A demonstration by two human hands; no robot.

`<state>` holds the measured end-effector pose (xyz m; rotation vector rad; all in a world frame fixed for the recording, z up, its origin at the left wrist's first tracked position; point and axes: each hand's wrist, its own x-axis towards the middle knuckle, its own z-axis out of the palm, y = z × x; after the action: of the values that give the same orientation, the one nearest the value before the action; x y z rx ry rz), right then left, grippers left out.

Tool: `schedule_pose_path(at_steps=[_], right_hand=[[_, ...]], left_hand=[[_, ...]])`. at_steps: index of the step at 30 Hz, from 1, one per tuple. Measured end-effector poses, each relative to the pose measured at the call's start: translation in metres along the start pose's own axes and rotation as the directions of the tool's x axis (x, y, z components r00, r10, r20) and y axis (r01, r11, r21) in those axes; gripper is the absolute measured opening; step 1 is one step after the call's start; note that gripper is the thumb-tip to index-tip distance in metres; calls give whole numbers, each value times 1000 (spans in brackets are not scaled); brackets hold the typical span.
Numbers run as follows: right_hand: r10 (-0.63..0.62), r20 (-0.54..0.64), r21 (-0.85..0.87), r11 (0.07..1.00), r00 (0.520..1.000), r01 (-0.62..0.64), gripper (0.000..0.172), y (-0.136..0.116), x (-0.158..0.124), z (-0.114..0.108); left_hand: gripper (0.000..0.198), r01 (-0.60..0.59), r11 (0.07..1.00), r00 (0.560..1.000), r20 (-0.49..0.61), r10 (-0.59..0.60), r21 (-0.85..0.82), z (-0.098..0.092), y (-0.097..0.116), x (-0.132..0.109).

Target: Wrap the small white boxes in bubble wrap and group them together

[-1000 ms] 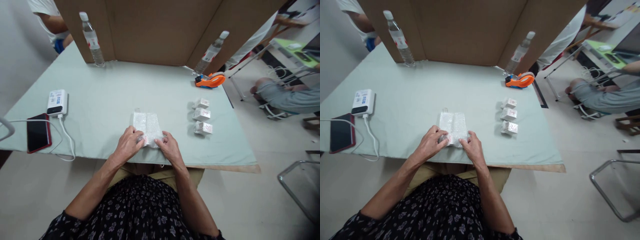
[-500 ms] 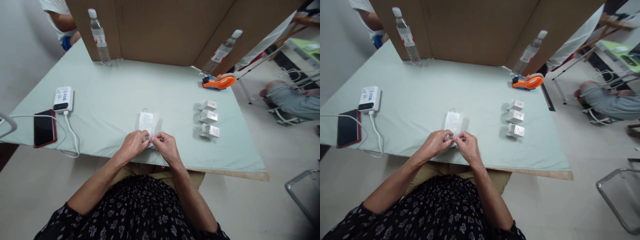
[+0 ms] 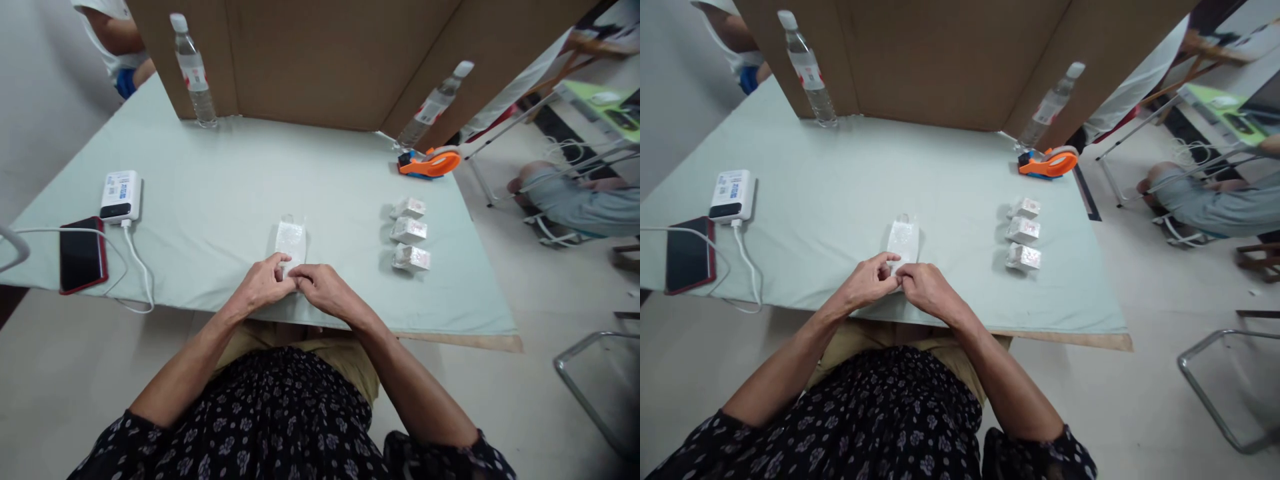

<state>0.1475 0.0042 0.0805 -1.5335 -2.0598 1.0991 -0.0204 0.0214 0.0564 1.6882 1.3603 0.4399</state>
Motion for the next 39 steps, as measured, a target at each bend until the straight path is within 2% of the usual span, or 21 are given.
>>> schedule_pose_path(at_steps=[3,6,9,11,13,14,16,18,23,26,28,31,33,36,39], right_hand=[[-41,131,-97,994,990,54,35,-4,8,-12],[-50,235,-217,971,971,103,33,-11,16,-19],[-69,256,-345,925,964,158,30,-16,21,-18],[-108,231,-367,911,967,190,26,-16,21,-16],[-167,144,-307,930,975,204,27,-10,18,-16],[-181,62,-263,946,982,191,28,-5,16,-16],[-152,-132,-191,974,979,125,27,10,14,-17],[-96,-247,-164,985,964,57,22,26,15,-17],[-144,-191,-167,980,971,112,18,55,31,-5],[-155,-195,-173,977,968,122,18,61,37,0],[-134,-243,-129,986,961,105,15,64,37,0],[15,-375,19,1000,927,-8,20,72,37,-3],[146,-399,132,986,905,-100,31,78,43,-4],[251,-306,290,943,918,-161,43,82,60,-3],[255,-228,379,912,940,-155,41,80,79,-1]], left_hand=[[46,27,999,999,-37,-26,29,2,2,0],[32,-18,997,998,-51,23,81,5,3,-2],[24,-75,989,995,-49,82,126,6,3,-3],[22,-79,982,995,-51,89,169,8,2,-2],[24,-48,976,996,-69,64,211,9,2,-2],[27,-28,974,996,-78,46,223,10,3,-2],[37,4,974,997,-81,14,225,11,3,-1],[49,14,976,998,-67,0,218,12,4,-2],[66,-95,940,994,-28,110,329,9,5,-6],[62,-156,897,987,37,155,414,5,7,-6],[56,-163,883,987,71,147,441,2,8,-5],[48,-152,885,988,78,131,441,1,10,-3],[47,-143,892,990,71,124,428,2,10,-3],[47,-132,902,991,48,124,411,5,8,-3],[47,-132,913,990,13,138,386,8,5,-3]])
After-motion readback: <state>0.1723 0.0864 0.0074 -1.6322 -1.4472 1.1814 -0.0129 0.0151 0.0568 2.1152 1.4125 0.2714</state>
